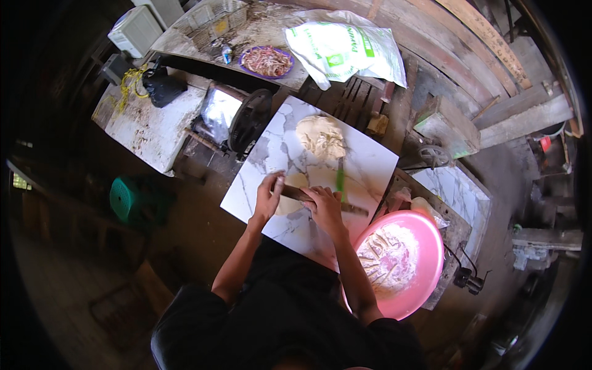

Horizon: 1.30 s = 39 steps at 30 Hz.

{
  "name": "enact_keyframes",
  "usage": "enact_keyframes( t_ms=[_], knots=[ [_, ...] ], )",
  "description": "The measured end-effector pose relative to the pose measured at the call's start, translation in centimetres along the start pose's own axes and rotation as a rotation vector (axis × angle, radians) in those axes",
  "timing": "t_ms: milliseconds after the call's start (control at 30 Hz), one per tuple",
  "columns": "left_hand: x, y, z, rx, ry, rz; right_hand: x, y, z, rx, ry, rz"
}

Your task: The person kneads a mass of dough on a marble surface, pulls a portion away, rolls it into a ball between their hands, and then flattens it with a wooden rolling pin.

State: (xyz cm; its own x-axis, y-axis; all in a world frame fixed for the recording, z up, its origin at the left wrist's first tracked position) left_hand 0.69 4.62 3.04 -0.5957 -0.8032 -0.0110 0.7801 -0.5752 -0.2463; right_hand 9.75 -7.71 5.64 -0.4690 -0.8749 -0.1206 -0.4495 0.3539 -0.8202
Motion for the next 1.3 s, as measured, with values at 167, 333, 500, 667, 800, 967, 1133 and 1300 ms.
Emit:
enact_keyframes(
  t_ms=[167,333,500,667,800,967,1133,1300],
  knots=[
    [2.2,1.7,-0.6,-0.488,0.293,-0.051,-1.0,1.9,0.2,0.127,-0.158,-0.063],
    [3.2,4.4,-2.7,-0.562,0.173,-0.035,-1.1,3.9,2.5,0.308,-0.144,-0.043],
    [3.6,8.0,-3.3,-0.735,0.245,-0.117,-0.5,4.7,4.2,0.405,-0.043,0.107],
    [1.8,8.9,-4.1,-0.776,0.292,-0.111,-1.6,4.7,5.2,0.401,0.088,0.102],
    [0.4,8.6,-3.5,-0.728,0.272,-0.145,-2.5,4.6,5.2,0.479,0.09,0.191],
    [-1.9,8.6,-3.5,-0.853,0.181,-0.209,-3.7,5.3,5.8,0.468,0.158,0.199],
    [-2.5,7.9,-3.3,-0.922,0.276,-0.053,-5.1,5.0,4.8,0.546,0.133,0.257],
    [-3.3,6.9,-2.6,-1.007,0.29,-0.058,-5.9,4.0,3.5,0.516,0.122,0.331]
  ],
)
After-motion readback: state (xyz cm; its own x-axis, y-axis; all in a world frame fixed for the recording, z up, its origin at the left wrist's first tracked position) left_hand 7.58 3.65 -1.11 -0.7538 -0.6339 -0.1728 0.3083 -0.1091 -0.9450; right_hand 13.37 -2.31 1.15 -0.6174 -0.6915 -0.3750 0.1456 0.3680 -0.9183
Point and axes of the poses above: each hand's wrist, its own x-axis away from the middle knuckle, its own y-axis out of the palm, z = x × y, the point moved 8 cm from there along -x, towards the middle knuckle, and after that the axes turned 4 degrees about z, right-handed, at the moved point
